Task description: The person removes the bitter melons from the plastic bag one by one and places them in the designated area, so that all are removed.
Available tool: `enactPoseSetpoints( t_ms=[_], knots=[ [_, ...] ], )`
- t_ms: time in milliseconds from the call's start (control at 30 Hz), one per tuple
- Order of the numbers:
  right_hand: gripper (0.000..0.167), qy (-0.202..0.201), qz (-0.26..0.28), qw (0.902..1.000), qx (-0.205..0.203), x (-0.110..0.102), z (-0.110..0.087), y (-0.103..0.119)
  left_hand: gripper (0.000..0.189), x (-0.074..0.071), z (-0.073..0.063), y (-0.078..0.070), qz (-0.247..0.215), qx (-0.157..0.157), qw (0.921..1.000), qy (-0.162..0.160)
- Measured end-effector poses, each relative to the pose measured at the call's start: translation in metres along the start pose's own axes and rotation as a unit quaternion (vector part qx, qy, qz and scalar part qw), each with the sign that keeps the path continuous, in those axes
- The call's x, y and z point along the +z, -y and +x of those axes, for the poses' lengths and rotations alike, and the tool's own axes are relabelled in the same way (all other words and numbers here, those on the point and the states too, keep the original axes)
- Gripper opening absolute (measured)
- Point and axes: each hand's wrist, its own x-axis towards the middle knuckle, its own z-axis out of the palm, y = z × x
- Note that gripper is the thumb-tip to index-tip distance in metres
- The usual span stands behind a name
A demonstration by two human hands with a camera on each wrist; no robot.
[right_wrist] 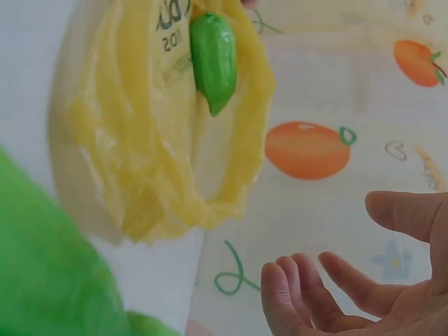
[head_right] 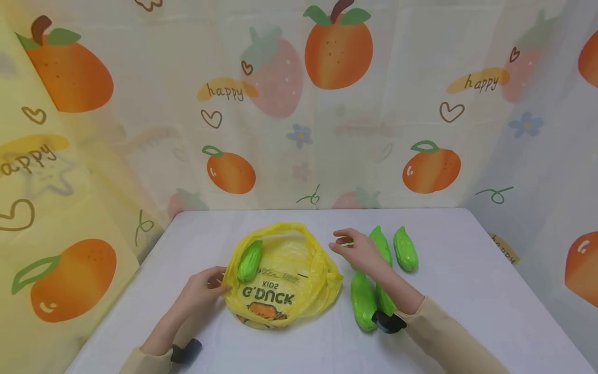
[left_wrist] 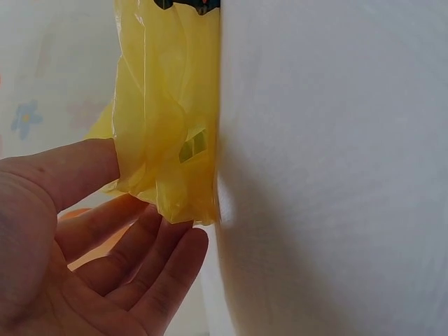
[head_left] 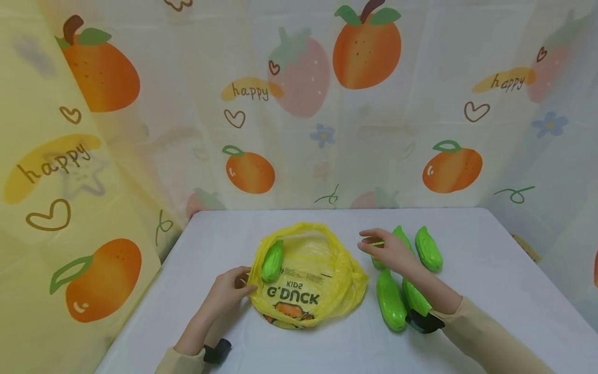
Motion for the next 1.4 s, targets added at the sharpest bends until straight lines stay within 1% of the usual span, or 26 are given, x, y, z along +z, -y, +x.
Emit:
enactPoseSetpoints(
  t_ms=[200,400,533,700,833,1033,1400],
  knots=[
    [0.046,0.011,0.019,0.9997,0.009,0.015,0.013,0.010,0.041,0.001,0.000,0.001,0.003,0.003,1.0000,-0.003],
    [0.043,0.019,0.037,0.9991,0.005,0.032,0.027,0.016,0.041,0.000,0.000,0.001,0.003,0.008,0.9999,-0.005],
    [0.044,0.031,0.044,0.9985,0.007,0.044,0.036,0.018,0.041,0.001,-0.001,0.000,0.003,0.011,0.9999,-0.007],
    [0.044,0.043,0.062,0.9970,0.016,0.060,0.047,0.023,0.041,0.001,-0.001,0.000,0.002,0.011,0.9999,-0.009],
    [0.042,0.055,0.075,0.9954,0.021,0.073,0.054,0.027,0.041,0.000,-0.001,0.000,0.000,0.006,1.0000,-0.006],
    [0.043,0.072,0.098,0.9920,0.032,0.093,0.065,0.030,0.042,0.000,-0.001,0.001,-0.003,0.001,1.0000,-0.003],
    [0.047,0.090,0.128,0.9870,0.036,0.128,0.082,0.030,0.041,-0.002,-0.004,-0.004,-0.005,0.001,1.0000,-0.002]
  ],
)
